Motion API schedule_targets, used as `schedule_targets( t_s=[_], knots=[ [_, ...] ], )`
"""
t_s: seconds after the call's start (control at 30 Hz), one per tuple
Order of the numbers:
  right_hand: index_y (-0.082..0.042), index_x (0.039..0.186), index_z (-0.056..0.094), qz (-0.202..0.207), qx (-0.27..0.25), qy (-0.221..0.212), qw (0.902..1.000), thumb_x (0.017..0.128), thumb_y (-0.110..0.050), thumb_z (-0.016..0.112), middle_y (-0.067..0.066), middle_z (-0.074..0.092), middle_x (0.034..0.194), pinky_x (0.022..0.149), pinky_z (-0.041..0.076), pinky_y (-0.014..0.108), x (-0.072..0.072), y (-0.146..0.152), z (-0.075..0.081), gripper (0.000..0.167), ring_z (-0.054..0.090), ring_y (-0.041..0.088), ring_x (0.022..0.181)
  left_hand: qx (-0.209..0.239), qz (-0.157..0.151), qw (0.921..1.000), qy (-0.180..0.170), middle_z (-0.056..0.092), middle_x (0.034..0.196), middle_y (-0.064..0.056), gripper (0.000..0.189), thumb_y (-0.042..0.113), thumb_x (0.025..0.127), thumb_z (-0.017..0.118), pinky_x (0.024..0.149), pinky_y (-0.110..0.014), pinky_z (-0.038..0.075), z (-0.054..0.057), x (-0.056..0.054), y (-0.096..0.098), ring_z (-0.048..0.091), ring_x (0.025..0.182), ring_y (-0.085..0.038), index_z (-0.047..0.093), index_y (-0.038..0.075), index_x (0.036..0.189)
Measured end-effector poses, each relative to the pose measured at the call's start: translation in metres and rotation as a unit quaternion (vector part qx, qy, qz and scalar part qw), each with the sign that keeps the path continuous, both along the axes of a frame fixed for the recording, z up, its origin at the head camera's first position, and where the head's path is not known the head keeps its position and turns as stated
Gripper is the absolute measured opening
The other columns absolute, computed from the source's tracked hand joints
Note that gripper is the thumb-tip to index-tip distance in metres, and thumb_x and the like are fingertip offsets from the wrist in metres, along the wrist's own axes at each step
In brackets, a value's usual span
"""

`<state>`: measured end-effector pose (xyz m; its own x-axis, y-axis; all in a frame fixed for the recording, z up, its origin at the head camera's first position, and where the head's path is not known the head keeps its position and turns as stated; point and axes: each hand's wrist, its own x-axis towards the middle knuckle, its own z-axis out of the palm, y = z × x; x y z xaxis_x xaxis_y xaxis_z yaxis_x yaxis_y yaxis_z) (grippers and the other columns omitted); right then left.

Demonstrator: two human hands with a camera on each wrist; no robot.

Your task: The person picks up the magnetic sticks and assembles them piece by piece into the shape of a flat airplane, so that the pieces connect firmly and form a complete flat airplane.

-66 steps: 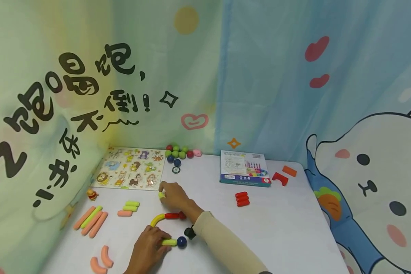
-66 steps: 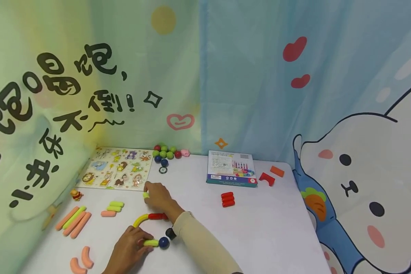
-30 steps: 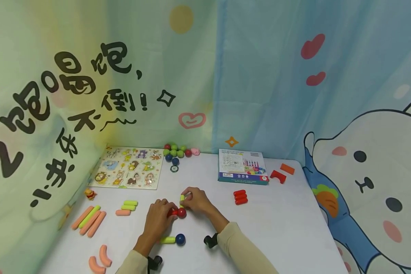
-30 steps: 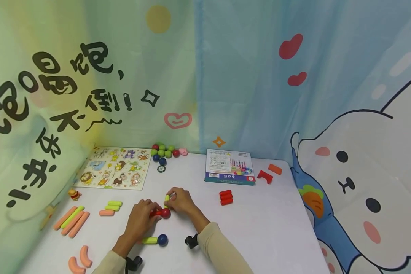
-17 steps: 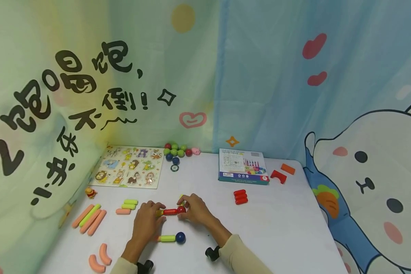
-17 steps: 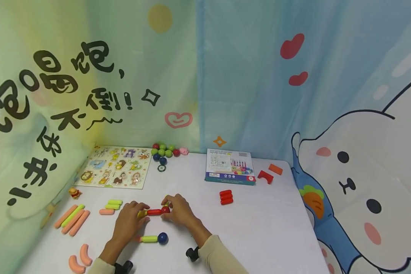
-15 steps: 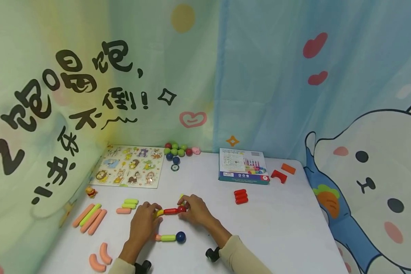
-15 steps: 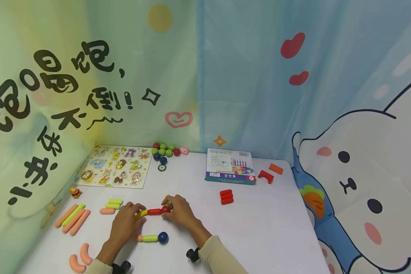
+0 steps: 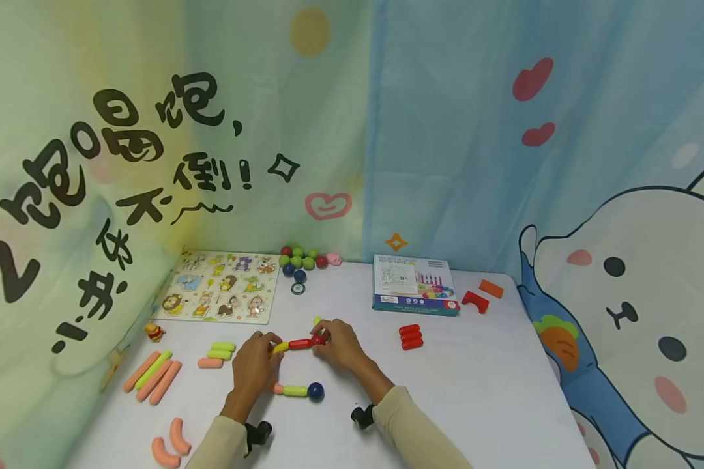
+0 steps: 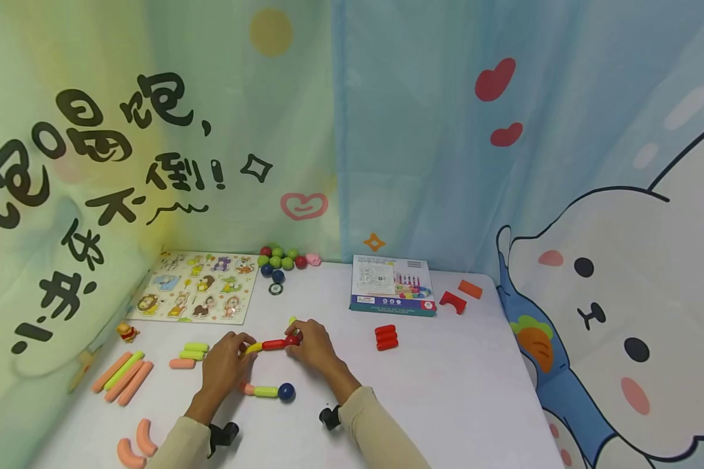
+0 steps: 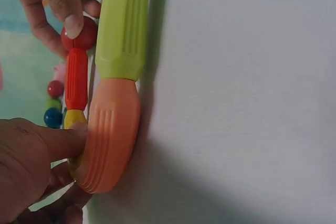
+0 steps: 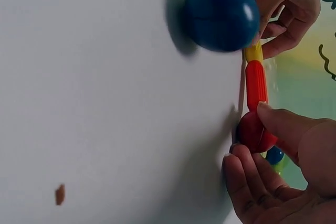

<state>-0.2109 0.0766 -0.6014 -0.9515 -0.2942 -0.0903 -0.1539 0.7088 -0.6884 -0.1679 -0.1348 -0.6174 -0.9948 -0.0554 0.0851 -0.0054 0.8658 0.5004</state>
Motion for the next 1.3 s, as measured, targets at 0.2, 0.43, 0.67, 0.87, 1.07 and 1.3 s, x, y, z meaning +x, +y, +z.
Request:
schedule_targets(
  t_s=[0.2,0.43,0.67,0.87,1.07,1.3],
  knots=[
    [-0.020,0.120,0.076,0.001,0.000,-0.003,1.0000,0.091,-0.015,0.085,0.003,0.067,0.102,0.075,0.048,0.027,-0.001,0.001,-0.001,0.031,0.056,0.014,0.087,0.003,0.003,1.0000,-0.005,0.068,0.093,-0.005,0.023,0.017,0.088,0.088,0.068,-0.036,0.050,0.000,-0.001,-0.003,0.061,0.080,-0.018,0.079,0.013,0.109],
    [-0.020,0.129,0.075,-0.013,-0.010,0.015,0.9998,0.091,-0.015,0.085,0.006,0.065,0.106,0.075,0.047,0.023,0.010,0.002,0.002,0.040,0.054,0.012,0.088,0.025,-0.006,0.9994,0.025,0.073,0.096,-0.005,0.024,0.015,0.089,0.085,0.074,-0.041,0.051,0.004,0.001,-0.020,0.064,0.089,-0.023,0.078,0.013,0.111],
    [-0.019,0.118,0.076,0.006,-0.053,-0.009,0.9985,0.091,-0.020,0.086,0.006,0.062,0.101,0.074,0.049,0.020,0.038,0.015,0.010,0.029,0.055,0.012,0.084,-0.023,0.023,0.9990,0.030,0.075,0.104,-0.015,0.021,0.013,0.090,0.083,0.082,-0.051,0.048,0.024,-0.004,-0.069,0.062,0.098,-0.035,0.079,0.008,0.111],
    [-0.019,0.119,0.077,0.088,-0.071,-0.073,0.9910,0.086,-0.020,0.090,0.000,0.065,0.101,0.075,0.051,0.018,0.052,0.029,0.005,0.035,0.060,0.014,0.084,-0.063,-0.008,0.9975,-0.032,0.073,0.106,-0.022,0.020,0.009,0.089,0.082,0.082,-0.059,0.048,0.032,-0.006,-0.104,0.062,0.099,-0.042,0.079,0.005,0.108],
    [-0.017,0.119,0.077,0.100,-0.088,-0.077,0.9881,0.087,-0.016,0.089,-0.003,0.066,0.099,0.076,0.052,0.018,0.057,0.031,-0.002,0.034,0.062,0.013,0.084,-0.046,-0.005,0.9981,-0.040,0.072,0.104,-0.019,0.017,0.010,0.092,0.080,0.079,-0.055,0.048,0.026,-0.008,-0.110,0.061,0.096,-0.038,0.079,0.005,0.108],
    [-0.017,0.123,0.075,0.046,-0.093,-0.035,0.9940,0.090,-0.020,0.086,0.004,0.070,0.105,0.076,0.051,0.019,0.050,0.025,0.000,0.034,0.061,0.012,0.086,-0.032,0.001,0.9992,-0.023,0.072,0.100,-0.018,0.016,0.011,0.091,0.081,0.080,-0.054,0.047,0.025,-0.009,-0.096,0.062,0.094,-0.037,0.079,0.004,0.105]
  ],
)
